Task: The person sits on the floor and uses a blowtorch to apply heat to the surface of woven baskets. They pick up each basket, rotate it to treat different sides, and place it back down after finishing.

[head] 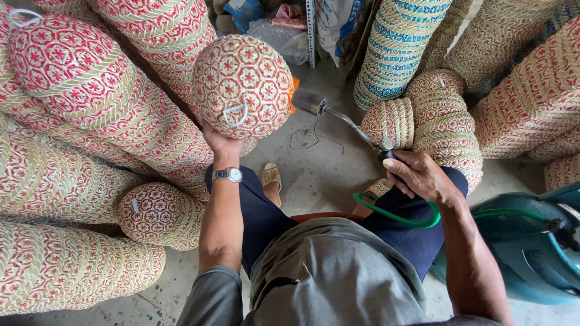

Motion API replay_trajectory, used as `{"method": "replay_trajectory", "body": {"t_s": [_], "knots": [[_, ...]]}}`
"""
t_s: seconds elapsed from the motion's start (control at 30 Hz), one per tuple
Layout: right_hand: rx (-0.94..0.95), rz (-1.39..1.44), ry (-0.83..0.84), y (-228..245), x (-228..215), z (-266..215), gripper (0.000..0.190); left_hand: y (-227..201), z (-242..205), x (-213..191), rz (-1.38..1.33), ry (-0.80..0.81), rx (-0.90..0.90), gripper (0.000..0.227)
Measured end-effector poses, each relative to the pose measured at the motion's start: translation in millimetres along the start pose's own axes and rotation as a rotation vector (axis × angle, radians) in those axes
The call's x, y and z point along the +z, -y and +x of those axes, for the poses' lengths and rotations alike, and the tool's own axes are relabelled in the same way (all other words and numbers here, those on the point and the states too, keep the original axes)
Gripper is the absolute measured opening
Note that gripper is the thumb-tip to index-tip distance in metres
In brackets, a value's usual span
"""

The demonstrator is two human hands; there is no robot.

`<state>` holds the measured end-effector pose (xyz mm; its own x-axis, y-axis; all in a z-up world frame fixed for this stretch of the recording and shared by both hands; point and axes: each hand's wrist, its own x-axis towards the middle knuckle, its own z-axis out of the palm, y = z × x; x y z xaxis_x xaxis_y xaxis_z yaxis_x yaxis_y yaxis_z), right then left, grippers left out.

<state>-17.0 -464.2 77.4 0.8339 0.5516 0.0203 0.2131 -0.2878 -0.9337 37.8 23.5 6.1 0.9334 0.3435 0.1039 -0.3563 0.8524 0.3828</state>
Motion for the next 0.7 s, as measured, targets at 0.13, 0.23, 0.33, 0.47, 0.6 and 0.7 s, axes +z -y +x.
{"method": "replay_trajectory", "body": {"t_s": [0.13,0.23,0.33,0.47,0.6,0.7], "knots": [[0.115,0.029,0.034,-2.6,4.9,-1.4,0.04,17.3,2.6,-3.5,-0.08,-0.108,-0.044,0.069],[0.131,-0.022,0.063,-6.6,11.2,-3.6,0.041,23.5,8.3,-13.0,-0.132,-0.201,-0.051,0.07],[0.084,0.03,0.018,-10.2,13.1,-3.9,0.04,25.7,14.5,-18.3,-0.216,-0.207,-0.043,0.07],[0.159,0.006,0.094,-14.3,11.1,-2.7,0.041,16.3,19.7,-6.8,-0.108,-0.229,-0.033,0.069],[0.083,0.091,-0.022,-13.1,3.9,-0.7,0.042,-2.1,16.1,15.0,0.028,-0.1,-0.004,0.068],[0.123,0.116,0.014,-8.2,-12.0,-1.0,0.047,-26.1,19.5,28.0,0.155,0.071,0.072,0.068]]}}
